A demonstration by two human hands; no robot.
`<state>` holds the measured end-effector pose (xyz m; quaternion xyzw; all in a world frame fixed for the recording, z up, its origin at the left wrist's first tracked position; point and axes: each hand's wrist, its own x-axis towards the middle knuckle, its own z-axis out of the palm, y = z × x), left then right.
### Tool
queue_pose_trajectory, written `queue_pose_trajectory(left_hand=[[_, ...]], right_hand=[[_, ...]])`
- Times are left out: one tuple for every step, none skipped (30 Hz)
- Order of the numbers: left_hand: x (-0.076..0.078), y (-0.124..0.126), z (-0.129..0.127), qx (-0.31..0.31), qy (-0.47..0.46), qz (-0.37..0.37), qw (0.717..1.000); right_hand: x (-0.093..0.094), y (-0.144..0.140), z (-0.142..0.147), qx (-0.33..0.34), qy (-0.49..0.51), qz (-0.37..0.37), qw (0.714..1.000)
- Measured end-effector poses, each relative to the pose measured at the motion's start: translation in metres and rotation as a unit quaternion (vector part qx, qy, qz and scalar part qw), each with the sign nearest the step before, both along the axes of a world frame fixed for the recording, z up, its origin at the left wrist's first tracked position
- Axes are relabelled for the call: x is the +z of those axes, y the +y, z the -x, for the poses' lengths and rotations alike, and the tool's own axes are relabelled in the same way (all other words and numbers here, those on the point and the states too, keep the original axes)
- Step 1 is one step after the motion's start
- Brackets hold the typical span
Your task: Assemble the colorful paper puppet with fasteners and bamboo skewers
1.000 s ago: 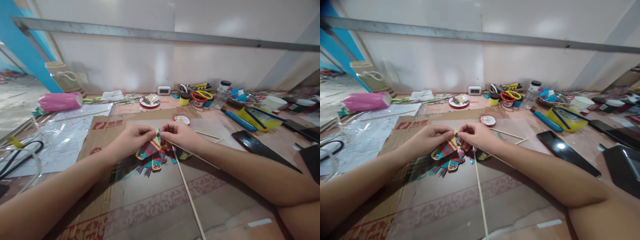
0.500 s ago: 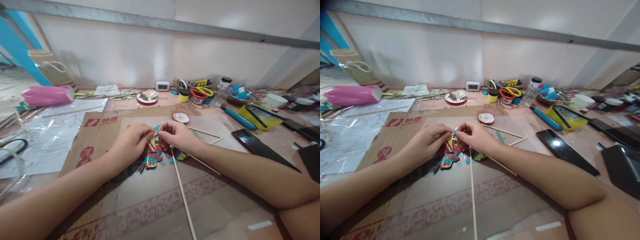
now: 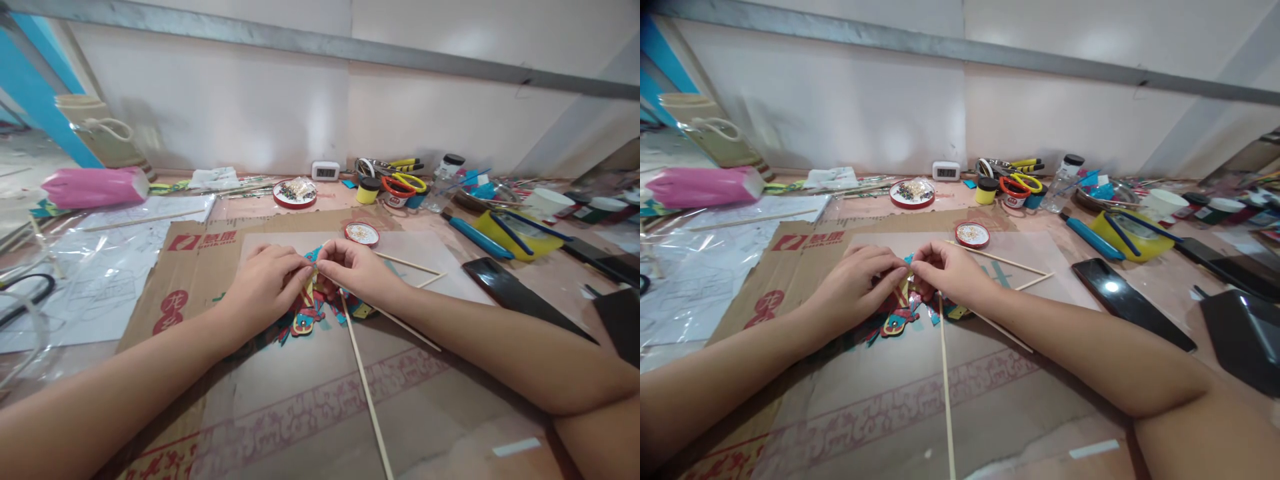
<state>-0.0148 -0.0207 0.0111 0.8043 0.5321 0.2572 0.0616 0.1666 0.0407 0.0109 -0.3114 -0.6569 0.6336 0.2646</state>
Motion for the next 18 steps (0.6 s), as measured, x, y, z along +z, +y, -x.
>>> queue_pose_trajectory(left_hand=[[0.0000,0.0001,-0.0001,0.001,-0.005,0.002,1.000],[0.0001,0.0003,-0.0001,0.004,-0.010,0.005,1.000],[0.0002,0.0004,-0.0001,0.005,-0.014,0.009,1.000],[0.0004,0.0005,0.0000,0.007,-0.019,0.014,1.000],[0.0005,0.0004,0.0001,0.007,-0.022,0.016,1.000],[0.0006,0.0003,0.0003,0.007,-0.025,0.016,1.000],[0.0007,0.0000,0.0004,0.006,-0.027,0.013,1.000],[0.0008,-0.0004,0.0005,0.006,-0.027,0.007,1.000],[0.0008,-0.0007,0.0006,0.005,-0.026,-0.001,1.000],[0.0008,-0.0011,0.0007,0.004,-0.024,-0.008,1.000],[0.0007,-0.0013,0.0007,0.004,-0.022,-0.014,1.000],[0.0007,-0.0014,0.0007,0.006,-0.019,-0.017,1.000],[0.0006,-0.0013,0.0006,0.008,-0.017,-0.017,1.000],[0.0006,-0.0010,0.0005,0.011,-0.015,-0.016,1.000],[0.0006,-0.0006,0.0004,0.015,-0.014,-0.014,1.000],[0.0006,-0.0002,0.0002,0.018,-0.015,-0.012,1.000],[0.0007,0.0002,0.0000,0.020,-0.015,-0.010,1.000],[0.0007,0.0005,-0.0001,0.022,-0.017,-0.007,1.000]], right_hand=[[-0.0004,0.0002,-0.0001,0.000,0.002,-0.001,1.000],[-0.0009,0.0005,-0.0002,0.001,0.003,-0.004,1.000],[-0.0013,0.0009,-0.0002,0.003,0.005,-0.007,1.000],[-0.0018,0.0011,-0.0001,0.004,0.008,-0.009,1.000],[-0.0021,0.0013,0.0000,0.004,0.009,-0.010,1.000],[-0.0023,0.0015,0.0001,0.004,0.009,-0.010,1.000],[-0.0025,0.0016,0.0003,0.002,0.009,-0.010,1.000],[-0.0025,0.0016,0.0004,0.000,0.010,-0.009,1.000],[-0.0025,0.0016,0.0006,-0.002,0.011,-0.009,1.000],[-0.0025,0.0015,0.0007,-0.002,0.012,-0.009,1.000],[-0.0024,0.0014,0.0008,-0.002,0.013,-0.010,1.000],[-0.0022,0.0013,0.0008,-0.002,0.014,-0.009,1.000],[-0.0021,0.0012,0.0007,-0.001,0.016,-0.008,1.000],[-0.0020,0.0011,0.0006,-0.001,0.018,-0.007,1.000],[-0.0020,0.0011,0.0005,0.001,0.019,-0.005,1.000],[-0.0020,0.0010,0.0004,0.003,0.021,-0.003,1.000],[-0.0021,0.0011,0.0002,0.006,0.022,-0.002,1.000],[-0.0022,0.0011,0.0000,0.009,0.024,-0.002,1.000]])
